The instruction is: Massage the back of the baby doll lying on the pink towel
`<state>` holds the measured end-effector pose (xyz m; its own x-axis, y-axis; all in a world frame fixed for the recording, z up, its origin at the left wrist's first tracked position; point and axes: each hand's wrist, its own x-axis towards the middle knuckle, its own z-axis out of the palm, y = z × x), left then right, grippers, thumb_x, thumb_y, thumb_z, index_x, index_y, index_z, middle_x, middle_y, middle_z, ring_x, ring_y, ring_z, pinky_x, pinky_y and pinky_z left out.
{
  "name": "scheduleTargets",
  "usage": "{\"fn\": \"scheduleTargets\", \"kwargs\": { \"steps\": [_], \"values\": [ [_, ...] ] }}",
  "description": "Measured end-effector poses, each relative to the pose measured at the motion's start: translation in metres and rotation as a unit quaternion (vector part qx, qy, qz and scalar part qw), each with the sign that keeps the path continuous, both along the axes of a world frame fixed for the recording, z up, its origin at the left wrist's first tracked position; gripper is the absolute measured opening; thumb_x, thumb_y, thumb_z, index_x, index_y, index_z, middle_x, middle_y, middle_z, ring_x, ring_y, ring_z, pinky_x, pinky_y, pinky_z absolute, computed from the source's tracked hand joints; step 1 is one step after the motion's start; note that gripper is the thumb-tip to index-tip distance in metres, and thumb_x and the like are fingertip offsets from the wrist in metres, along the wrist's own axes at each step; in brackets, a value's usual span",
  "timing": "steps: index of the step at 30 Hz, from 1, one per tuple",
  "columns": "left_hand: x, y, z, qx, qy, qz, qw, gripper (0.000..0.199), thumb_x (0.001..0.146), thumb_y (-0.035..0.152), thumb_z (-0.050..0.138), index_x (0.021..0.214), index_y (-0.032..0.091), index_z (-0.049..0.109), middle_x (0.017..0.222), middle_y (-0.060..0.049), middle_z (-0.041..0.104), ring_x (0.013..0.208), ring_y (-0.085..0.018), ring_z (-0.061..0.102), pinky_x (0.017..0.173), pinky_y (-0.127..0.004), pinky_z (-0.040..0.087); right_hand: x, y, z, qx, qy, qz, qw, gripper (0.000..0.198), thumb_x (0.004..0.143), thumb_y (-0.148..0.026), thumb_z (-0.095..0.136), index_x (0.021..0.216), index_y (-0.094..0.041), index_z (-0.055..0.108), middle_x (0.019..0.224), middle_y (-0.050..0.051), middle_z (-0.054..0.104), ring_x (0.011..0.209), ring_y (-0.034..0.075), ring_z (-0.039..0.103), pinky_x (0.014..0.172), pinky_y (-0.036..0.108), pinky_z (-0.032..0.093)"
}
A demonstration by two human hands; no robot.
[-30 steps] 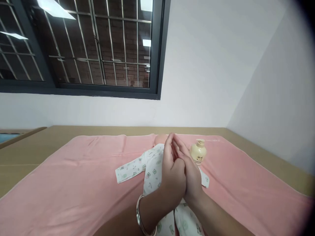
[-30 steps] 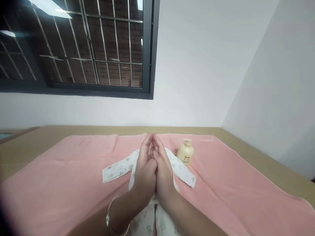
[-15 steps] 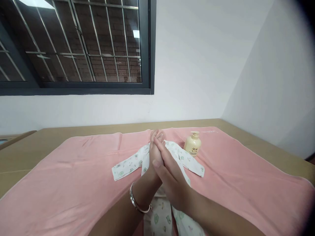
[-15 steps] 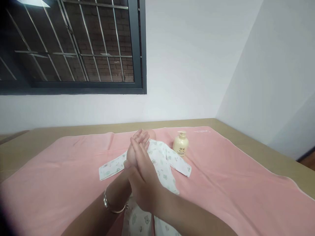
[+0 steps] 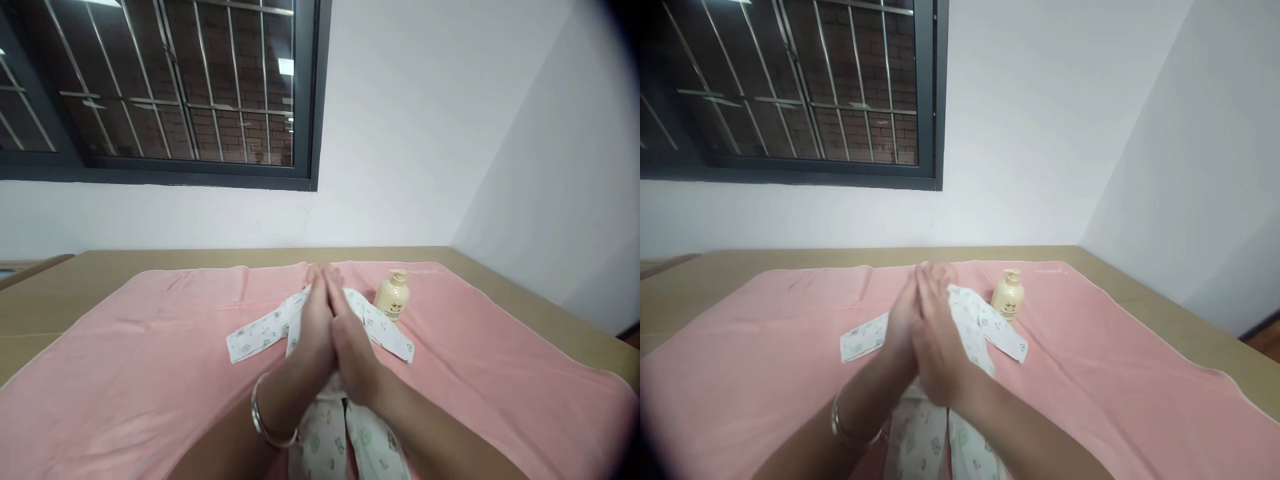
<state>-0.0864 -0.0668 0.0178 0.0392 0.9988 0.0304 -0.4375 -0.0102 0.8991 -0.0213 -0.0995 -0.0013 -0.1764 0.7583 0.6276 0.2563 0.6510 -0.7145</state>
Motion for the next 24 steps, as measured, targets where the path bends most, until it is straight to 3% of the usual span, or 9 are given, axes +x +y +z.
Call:
{"fn": "scheduleTargets", "kwargs": {
  "steps": [1, 3, 6, 9, 13, 15, 19, 21, 24],
  "values": [
    [-0.008, 0.01, 0.005, -0.014, -0.026, 0.017, 0.999, 0.056, 0.095, 0.054, 0.029, 0.134, 0.02, 0.051, 0.142, -0.01, 0.052, 0.134, -0.023, 0.047, 0.116, -0.039, 0.036, -0.006, 0.0, -0.003, 0.002, -0.016, 0.03, 0.999, 0.062, 0.103, -0.049, 0.026, 0.156, -0.022, 0.011, 0.161, 0.001, 0.009, 0.148, 0.023, 0.006, 0.123, 0.044, 0.008],
    [-0.023, 0.029, 0.012, 0.041, -0.026, 0.091, 0.995, 0.053, 0.096, 0.051, 0.033, 0.139, 0.021, 0.043, 0.146, -0.009, 0.048, 0.136, -0.021, 0.045, 0.117, -0.038, 0.033, -0.015, 0.006, -0.011, 0.004, -0.035, 0.071, 0.997, 0.065, 0.102, -0.051, 0.029, 0.156, -0.02, 0.011, 0.161, 0.004, 0.011, 0.148, 0.024, 0.01, 0.122, 0.044, 0.012],
    [-0.034, 0.046, 0.01, 0.114, 0.02, 0.177, 0.977, 0.047, 0.095, 0.045, 0.04, 0.136, 0.024, 0.044, 0.148, -0.006, 0.046, 0.14, -0.02, 0.038, 0.117, -0.034, 0.031, -0.015, 0.031, -0.027, -0.045, -0.023, 0.06, 0.997, 0.058, 0.103, -0.05, 0.023, 0.153, -0.021, 0.024, 0.157, 0.005, 0.027, 0.145, 0.021, 0.024, 0.119, 0.041, 0.023],
    [-0.032, 0.052, 0.002, 0.114, 0.06, 0.155, 0.98, 0.042, 0.093, 0.043, 0.043, 0.13, 0.022, 0.049, 0.139, -0.007, 0.055, 0.137, -0.02, 0.042, 0.116, -0.034, 0.032, -0.001, 0.064, -0.041, -0.062, -0.116, 0.023, 0.991, 0.053, 0.105, -0.043, 0.015, 0.148, -0.022, 0.037, 0.148, 0.006, 0.044, 0.138, 0.019, 0.038, 0.117, 0.041, 0.027],
    [-0.025, 0.057, -0.006, 0.118, 0.105, 0.113, 0.981, 0.039, 0.092, 0.041, 0.042, 0.124, 0.022, 0.052, 0.13, -0.008, 0.062, 0.131, -0.019, 0.049, 0.111, -0.034, 0.037, 0.02, 0.094, -0.053, -0.042, -0.381, -0.039, 0.923, 0.047, 0.104, -0.038, 0.022, 0.139, -0.025, 0.05, 0.151, 0.003, 0.039, 0.145, 0.022, 0.023, 0.12, 0.047, 0.012],
    [-0.024, 0.064, -0.011, 0.106, 0.137, 0.09, 0.981, 0.037, 0.09, 0.039, 0.043, 0.118, 0.02, 0.056, 0.125, -0.009, 0.064, 0.126, -0.02, 0.053, 0.107, -0.033, 0.04, 0.022, 0.096, -0.058, -0.079, -0.43, -0.108, 0.893, 0.051, 0.103, -0.041, 0.021, 0.145, -0.023, 0.043, 0.156, 0.005, 0.028, 0.147, 0.025, 0.015, 0.118, 0.05, 0.012],
    [-0.03, 0.088, -0.027, 0.089, 0.232, 0.037, 0.968, 0.03, 0.084, 0.038, 0.048, 0.1, 0.017, 0.063, 0.115, -0.01, 0.067, 0.11, -0.021, 0.061, 0.095, -0.031, 0.045, 0.002, 0.076, -0.068, -0.169, -0.45, -0.246, 0.842, 0.065, 0.1, -0.044, 0.028, 0.152, -0.005, 0.023, 0.157, 0.02, 0.012, 0.146, 0.038, 0.011, 0.115, 0.055, 0.017],
    [-0.035, 0.101, -0.035, 0.097, 0.318, 0.029, 0.943, 0.025, 0.083, 0.037, 0.047, 0.088, 0.017, 0.063, 0.104, -0.008, 0.069, 0.099, -0.021, 0.063, 0.088, -0.031, 0.047, -0.007, 0.068, -0.069, -0.157, -0.484, -0.225, 0.831, 0.067, 0.097, -0.04, 0.035, 0.152, -0.003, 0.023, 0.158, 0.02, 0.01, 0.145, 0.041, 0.005, 0.115, 0.057, 0.013],
    [-0.043, 0.113, -0.042, 0.104, 0.413, 0.04, 0.904, 0.023, 0.082, 0.034, 0.043, 0.073, 0.018, 0.058, 0.088, -0.006, 0.069, 0.088, -0.021, 0.062, 0.081, -0.032, 0.046, 0.0, 0.072, -0.063, -0.124, -0.493, -0.15, 0.848, 0.06, 0.098, -0.037, 0.03, 0.152, -0.011, 0.027, 0.159, 0.011, 0.013, 0.146, 0.039, 0.003, 0.117, 0.057, 0.01]
  ]
}}
